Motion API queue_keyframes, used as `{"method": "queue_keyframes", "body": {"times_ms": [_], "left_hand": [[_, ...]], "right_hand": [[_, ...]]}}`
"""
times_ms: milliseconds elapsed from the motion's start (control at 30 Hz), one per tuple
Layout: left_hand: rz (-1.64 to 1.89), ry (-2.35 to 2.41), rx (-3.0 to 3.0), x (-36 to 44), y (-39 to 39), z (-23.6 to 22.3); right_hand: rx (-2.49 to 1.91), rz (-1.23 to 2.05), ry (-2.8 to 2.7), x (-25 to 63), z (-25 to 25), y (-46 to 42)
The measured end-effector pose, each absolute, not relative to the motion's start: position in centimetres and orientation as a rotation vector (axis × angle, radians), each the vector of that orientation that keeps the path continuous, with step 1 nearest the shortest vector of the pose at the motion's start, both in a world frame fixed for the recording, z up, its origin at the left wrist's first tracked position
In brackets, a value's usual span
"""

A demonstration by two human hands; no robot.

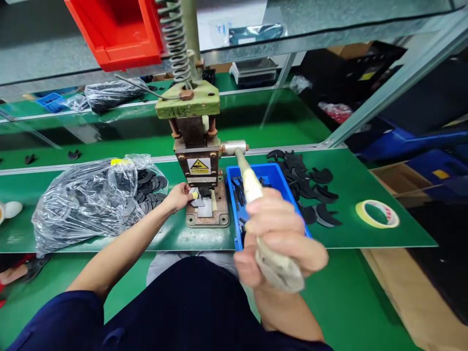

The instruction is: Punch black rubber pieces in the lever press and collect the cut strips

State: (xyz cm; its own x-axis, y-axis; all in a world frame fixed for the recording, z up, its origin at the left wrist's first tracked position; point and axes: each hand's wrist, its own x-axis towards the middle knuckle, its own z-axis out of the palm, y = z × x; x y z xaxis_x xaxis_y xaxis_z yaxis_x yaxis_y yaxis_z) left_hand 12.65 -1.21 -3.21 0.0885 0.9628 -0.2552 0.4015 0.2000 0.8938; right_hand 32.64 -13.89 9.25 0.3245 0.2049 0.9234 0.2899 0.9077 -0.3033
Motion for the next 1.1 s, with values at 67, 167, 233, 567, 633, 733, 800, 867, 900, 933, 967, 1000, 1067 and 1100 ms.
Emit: {"method": "queue_keyframes", "body": {"times_ms": [67, 167, 233, 567, 633, 733, 800, 867, 900, 933, 967, 1000, 1067, 1100], "left_hand": [[0.768, 1.427, 1.25, 13.0, -1.6, -3.2], [0.831, 1.347, 1.055, 12.7, -2.4, -2.8], [0.878, 1.314, 0.999, 11.8, -3.0, -2.5], [0.941, 1.054, 1.08, 7.2, -6.6, 0.0], [0.912, 1.017, 1.149, 7.0, -7.3, 0.6], [0.877, 0.962, 1.264, 6.8, -8.2, 1.5], [0.852, 0.946, 1.32, 6.5, -8.6, 2.0], [0.803, 0.937, 1.367, 6.3, -8.8, 2.4], [0.777, 0.931, 1.389, 6.3, -8.9, 2.5], [0.752, 0.92, 1.412, 6.2, -8.9, 2.7], [0.73, 0.904, 1.436, 6.2, -8.9, 2.8], [0.712, 0.888, 1.462, 6.1, -8.9, 2.9], [0.685, 0.858, 1.519, 6.1, -8.7, 3.1], [0.672, 0.845, 1.546, 6.1, -8.7, 3.3]], "right_hand": [[-0.421, -0.074, -1.268, 32.7, 11.9, -12.2], [-0.425, -0.069, -1.273, 32.8, 13.8, -10.6], [-0.567, 0.047, -1.255, 32.4, 13.0, -10.7], [-1.352, 1.155, -0.965, 27.9, -1.0, -13.7], [-1.3, 1.478, -0.952, 26.9, -1.6, -13.2], [-1.156, 1.905, -0.895, 25.9, -1.7, -12.8], [-1.053, 2.083, -0.834, 25.7, -1.7, -12.8], [-0.961, 2.192, -0.771, 25.7, -2.0, -13.0], [-0.92, 2.23, -0.745, 25.7, -2.1, -13.1], [-0.882, 2.26, -0.723, 25.7, -2.3, -13.2], [-0.849, 2.282, -0.707, 25.6, -2.5, -13.3], [-0.82, 2.295, -0.695, 25.6, -2.6, -13.4], [-0.779, 2.294, -0.68, 25.4, -2.8, -13.7], [-0.768, 2.281, -0.678, 25.2, -2.8, -13.9]]}}
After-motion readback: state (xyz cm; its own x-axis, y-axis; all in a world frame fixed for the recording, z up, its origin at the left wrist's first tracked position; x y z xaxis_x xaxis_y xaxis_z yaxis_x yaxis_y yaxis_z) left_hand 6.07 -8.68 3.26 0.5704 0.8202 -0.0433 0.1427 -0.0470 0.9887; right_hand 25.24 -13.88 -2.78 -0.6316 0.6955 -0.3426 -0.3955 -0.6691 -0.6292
